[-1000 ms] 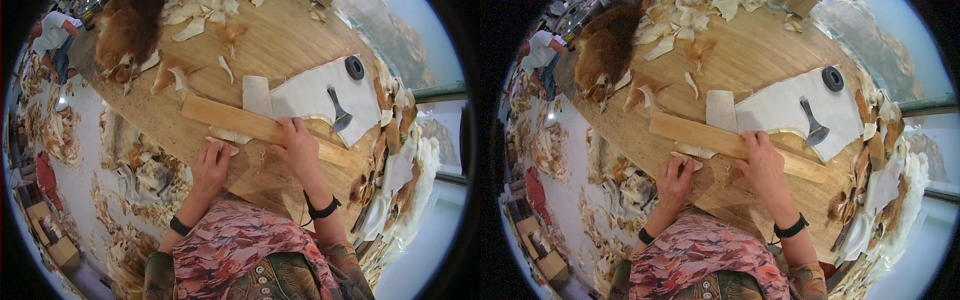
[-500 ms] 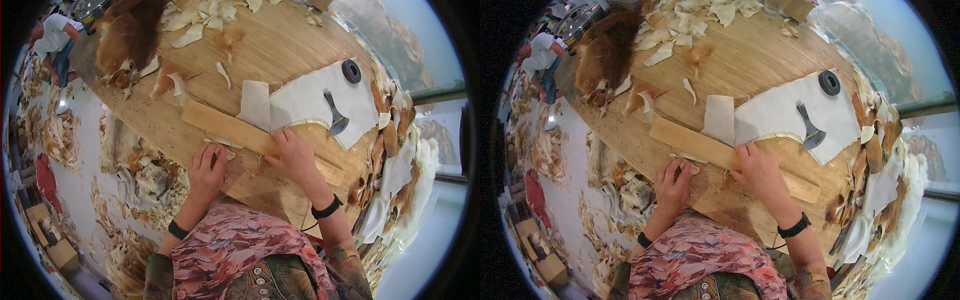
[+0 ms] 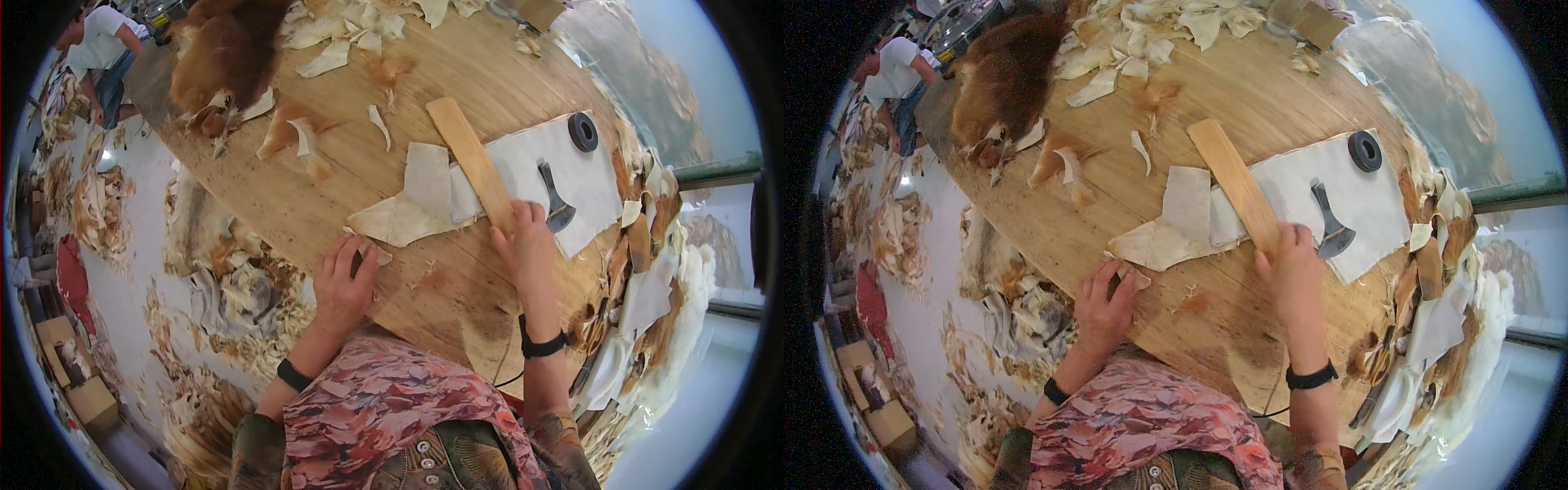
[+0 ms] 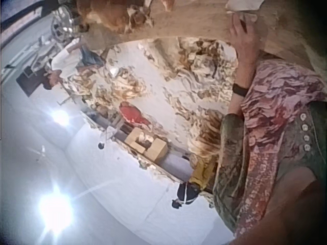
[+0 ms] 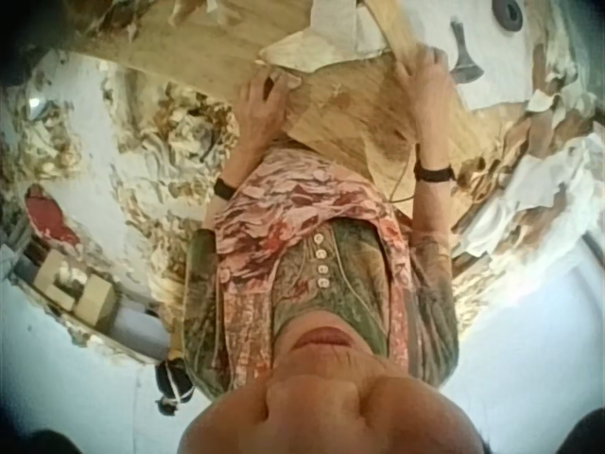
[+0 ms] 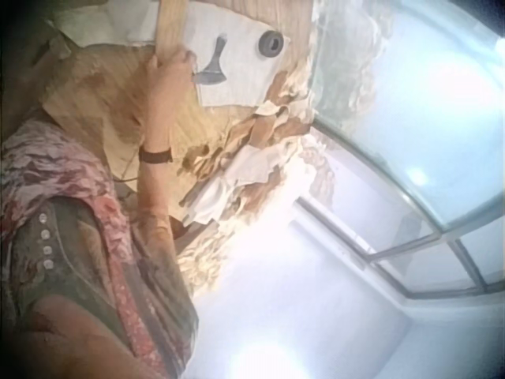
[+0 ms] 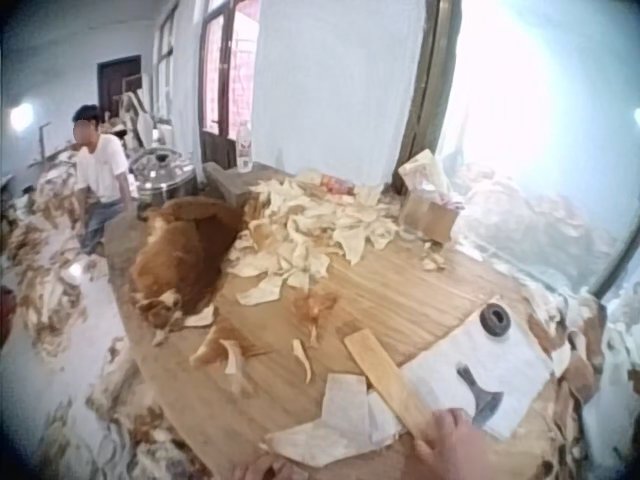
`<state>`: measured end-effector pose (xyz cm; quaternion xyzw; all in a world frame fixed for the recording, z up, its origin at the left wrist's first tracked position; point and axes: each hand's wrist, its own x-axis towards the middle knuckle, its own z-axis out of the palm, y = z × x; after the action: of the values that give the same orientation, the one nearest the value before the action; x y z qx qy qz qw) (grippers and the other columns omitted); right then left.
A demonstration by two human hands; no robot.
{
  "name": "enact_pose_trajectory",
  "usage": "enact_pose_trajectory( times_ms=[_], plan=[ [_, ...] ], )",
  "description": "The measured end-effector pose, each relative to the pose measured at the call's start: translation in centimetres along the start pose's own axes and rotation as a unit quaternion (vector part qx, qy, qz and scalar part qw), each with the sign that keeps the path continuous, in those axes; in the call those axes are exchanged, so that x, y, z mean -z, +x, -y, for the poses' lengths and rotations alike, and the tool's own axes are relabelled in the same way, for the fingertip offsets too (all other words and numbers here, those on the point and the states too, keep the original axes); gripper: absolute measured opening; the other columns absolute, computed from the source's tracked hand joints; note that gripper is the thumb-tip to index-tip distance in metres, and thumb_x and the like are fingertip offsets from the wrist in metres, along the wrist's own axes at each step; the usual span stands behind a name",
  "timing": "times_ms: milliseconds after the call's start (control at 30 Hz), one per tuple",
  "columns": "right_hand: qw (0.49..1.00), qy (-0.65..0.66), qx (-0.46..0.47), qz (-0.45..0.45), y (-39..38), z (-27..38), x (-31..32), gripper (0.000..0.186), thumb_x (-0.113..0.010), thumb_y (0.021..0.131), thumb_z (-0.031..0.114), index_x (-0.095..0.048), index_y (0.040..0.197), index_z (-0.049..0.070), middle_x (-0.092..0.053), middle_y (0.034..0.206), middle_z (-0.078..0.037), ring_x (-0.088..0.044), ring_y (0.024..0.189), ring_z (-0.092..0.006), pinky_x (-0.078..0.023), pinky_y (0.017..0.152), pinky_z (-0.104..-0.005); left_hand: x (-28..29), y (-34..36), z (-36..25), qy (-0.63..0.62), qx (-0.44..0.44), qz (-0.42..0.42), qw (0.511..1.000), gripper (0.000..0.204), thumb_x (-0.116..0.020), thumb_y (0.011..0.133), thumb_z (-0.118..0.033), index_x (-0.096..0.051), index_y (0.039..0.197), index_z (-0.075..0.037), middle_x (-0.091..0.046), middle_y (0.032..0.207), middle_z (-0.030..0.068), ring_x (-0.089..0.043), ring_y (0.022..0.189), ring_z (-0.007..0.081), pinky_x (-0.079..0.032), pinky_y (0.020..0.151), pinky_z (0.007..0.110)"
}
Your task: Cutting, marking, and preparing leather and fur pieces for assembly.
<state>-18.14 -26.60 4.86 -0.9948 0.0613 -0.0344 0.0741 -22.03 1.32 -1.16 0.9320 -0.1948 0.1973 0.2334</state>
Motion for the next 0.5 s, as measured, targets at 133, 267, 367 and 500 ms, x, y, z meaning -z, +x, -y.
enact_pose_trajectory(
  times_ms=[133,267,367,500],
  plan=[
    [0.961,0.246,0.126,-0.016,-0.4,5.7,-0.2,0.026,-0.071,0.077,0.015,-0.061,0.100,0.005,-0.060,0.093,-0.012,-0.063,0.085,-0.0315,-0.052,0.071,-0.0402,-0.2,-0.3,0.2,0.007,0.000,-0.009,1.000,0.026,-0.066,0.079,-0.009,-0.064,0.105,-0.004,-0.057,0.114,0.0136,-0.057,0.107,0.0322,-0.047,0.082,0.042],
    [0.941,0.222,0.251,0.054,-0.3,11.3,-2.7,0.019,-0.068,0.079,0.016,-0.062,0.094,0.007,-0.059,0.088,-0.010,-0.063,0.082,-0.0320,-0.051,0.067,-0.0410,-0.3,-0.3,0.2,0.002,-0.001,-0.014,1.000,0.027,-0.066,0.079,-0.010,-0.064,0.105,-0.003,-0.057,0.115,0.0135,-0.057,0.107,0.0320,-0.047,0.083,0.042],
    [0.938,0.197,0.279,0.057,0.0,11.7,-4.7,0.014,-0.067,0.080,0.017,-0.064,0.091,0.008,-0.060,0.086,-0.010,-0.063,0.078,-0.0319,-0.051,0.065,-0.0413,-0.3,-0.4,0.2,0.000,0.006,-0.008,1.000,0.028,-0.066,0.078,-0.011,-0.064,0.105,-0.002,-0.058,0.114,0.0133,-0.057,0.107,0.0312,-0.046,0.083,0.042],
    [0.908,0.339,0.213,0.124,1.4,11.0,-6.0,0.010,-0.065,0.082,0.016,-0.064,0.085,0.006,-0.061,0.085,-0.013,-0.063,0.074,-0.0318,-0.051,0.063,-0.0413,-0.3,-0.5,0.2,0.007,0.009,-0.015,1.000,0.028,-0.066,0.078,-0.012,-0.064,0.104,-0.003,-0.058,0.114,0.0131,-0.057,0.107,0.0301,-0.046,0.083,0.040]
  ],
)
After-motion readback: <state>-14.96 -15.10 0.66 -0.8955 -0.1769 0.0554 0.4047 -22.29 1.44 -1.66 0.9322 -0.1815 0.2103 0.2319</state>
